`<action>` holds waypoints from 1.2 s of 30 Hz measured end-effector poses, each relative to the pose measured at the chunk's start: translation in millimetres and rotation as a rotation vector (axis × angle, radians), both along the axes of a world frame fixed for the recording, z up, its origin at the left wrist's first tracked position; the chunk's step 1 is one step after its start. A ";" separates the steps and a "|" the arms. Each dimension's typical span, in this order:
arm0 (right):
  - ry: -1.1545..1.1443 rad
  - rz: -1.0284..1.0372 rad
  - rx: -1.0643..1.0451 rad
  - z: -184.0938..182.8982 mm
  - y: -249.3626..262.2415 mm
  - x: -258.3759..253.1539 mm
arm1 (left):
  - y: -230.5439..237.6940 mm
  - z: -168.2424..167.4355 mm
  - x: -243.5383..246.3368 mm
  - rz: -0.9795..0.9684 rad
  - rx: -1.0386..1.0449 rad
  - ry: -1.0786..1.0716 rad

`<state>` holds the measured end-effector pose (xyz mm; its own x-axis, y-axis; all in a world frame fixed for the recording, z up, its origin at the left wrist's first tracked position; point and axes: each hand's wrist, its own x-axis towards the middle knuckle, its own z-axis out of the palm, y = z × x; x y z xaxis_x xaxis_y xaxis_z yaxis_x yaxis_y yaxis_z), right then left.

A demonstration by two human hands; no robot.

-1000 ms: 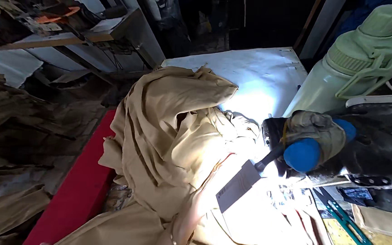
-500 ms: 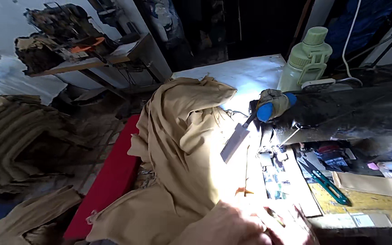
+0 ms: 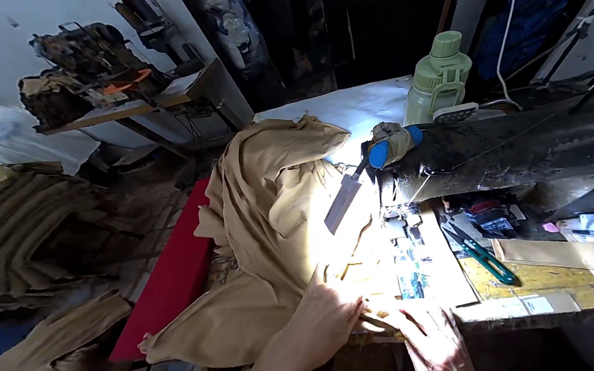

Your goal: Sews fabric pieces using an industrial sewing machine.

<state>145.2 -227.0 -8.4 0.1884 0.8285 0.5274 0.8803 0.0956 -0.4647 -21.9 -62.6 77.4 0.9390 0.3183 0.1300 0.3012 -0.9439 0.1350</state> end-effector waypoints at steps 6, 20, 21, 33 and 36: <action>0.053 -0.037 -0.025 -1.1 4.9 -1.3 | 13.0 -22.2 46.2 0.120 -0.160 -0.204; 0.059 0.001 -0.072 5.0 -1.9 0.5 | 18.9 -57.2 43.2 -0.113 -0.246 -0.283; 0.057 -0.002 -0.063 3.6 -2.4 0.6 | 17.5 -57.1 43.0 -0.128 -0.243 -0.281; 0.064 -0.011 -0.002 -8.4 -6.0 0.3 | 9.1 -56.3 45.1 -0.228 -0.283 -0.308; 0.066 -0.022 0.015 -10.4 -5.1 -0.7 | 6.8 -56.0 44.3 -0.266 -0.212 -0.338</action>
